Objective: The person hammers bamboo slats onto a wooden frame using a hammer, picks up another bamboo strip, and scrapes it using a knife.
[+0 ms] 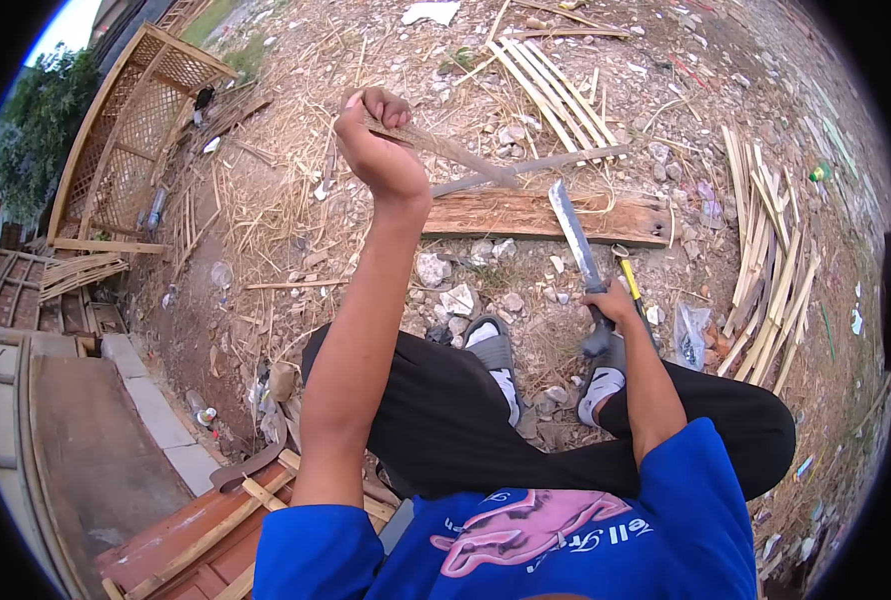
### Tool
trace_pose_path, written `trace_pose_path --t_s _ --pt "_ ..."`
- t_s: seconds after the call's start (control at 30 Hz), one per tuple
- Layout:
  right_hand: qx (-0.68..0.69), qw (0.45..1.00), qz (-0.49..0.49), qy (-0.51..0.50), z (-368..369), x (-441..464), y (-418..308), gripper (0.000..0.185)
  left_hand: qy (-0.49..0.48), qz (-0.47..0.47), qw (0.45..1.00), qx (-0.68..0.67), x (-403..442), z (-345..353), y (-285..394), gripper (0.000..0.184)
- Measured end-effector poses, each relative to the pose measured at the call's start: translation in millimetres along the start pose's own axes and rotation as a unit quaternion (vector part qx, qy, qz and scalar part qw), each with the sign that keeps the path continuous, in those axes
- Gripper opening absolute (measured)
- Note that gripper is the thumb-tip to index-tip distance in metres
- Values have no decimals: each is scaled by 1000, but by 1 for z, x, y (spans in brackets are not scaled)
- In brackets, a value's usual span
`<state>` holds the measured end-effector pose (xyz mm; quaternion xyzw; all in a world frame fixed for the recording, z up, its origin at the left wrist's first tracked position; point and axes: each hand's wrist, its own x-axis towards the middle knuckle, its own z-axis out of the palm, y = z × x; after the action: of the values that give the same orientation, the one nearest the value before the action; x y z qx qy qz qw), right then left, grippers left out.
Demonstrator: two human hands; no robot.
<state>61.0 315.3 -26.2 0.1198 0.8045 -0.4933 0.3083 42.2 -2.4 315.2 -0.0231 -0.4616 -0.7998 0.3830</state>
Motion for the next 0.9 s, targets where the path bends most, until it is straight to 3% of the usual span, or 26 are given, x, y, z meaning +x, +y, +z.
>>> trace_pose_path --t_s 0.07,0.17,0.27,0.37,0.47,0.5,0.6,0.67,0.73,0.8,0.9 --pt "27 999 -27 2 -19 -1 -7 50 -11 -4 1000 -1 -2 4 -5 21" --pt "-79 994 -70 13 -59 2 -36 55 -13 4 1000 0 -5 12 -8 21" --pt "-266 954 -140 -3 -103 5 -75 63 -25 -4 1000 2 -11 18 -14 20" --pt "-301 951 -48 -48 -135 -26 -137 69 -23 -18 1000 -4 -17 23 -23 19" --pt "-371 910 -156 99 -148 -46 -147 66 -18 -22 999 -14 -21 27 -27 18" --pt "-349 916 -164 112 -149 -54 -149 66 -17 -15 1000 -16 -22 28 -27 16" --pt "12 987 -144 71 -126 -97 -161 69 -11 2 1000 -12 -25 30 -25 12" --pt "23 970 -200 134 -94 -103 -157 63 -1 10 1000 0 -27 33 -22 10" --pt "125 968 -185 110 -61 -127 -179 59 -10 15 1000 5 -29 25 -23 9" --pt "139 965 -187 121 -35 -162 -200 59 -18 17 1000 7 -35 24 -21 9" --pt "90 931 -315 159 2 -202 -203 56 -25 38 998 45 -44 29 -13 9"
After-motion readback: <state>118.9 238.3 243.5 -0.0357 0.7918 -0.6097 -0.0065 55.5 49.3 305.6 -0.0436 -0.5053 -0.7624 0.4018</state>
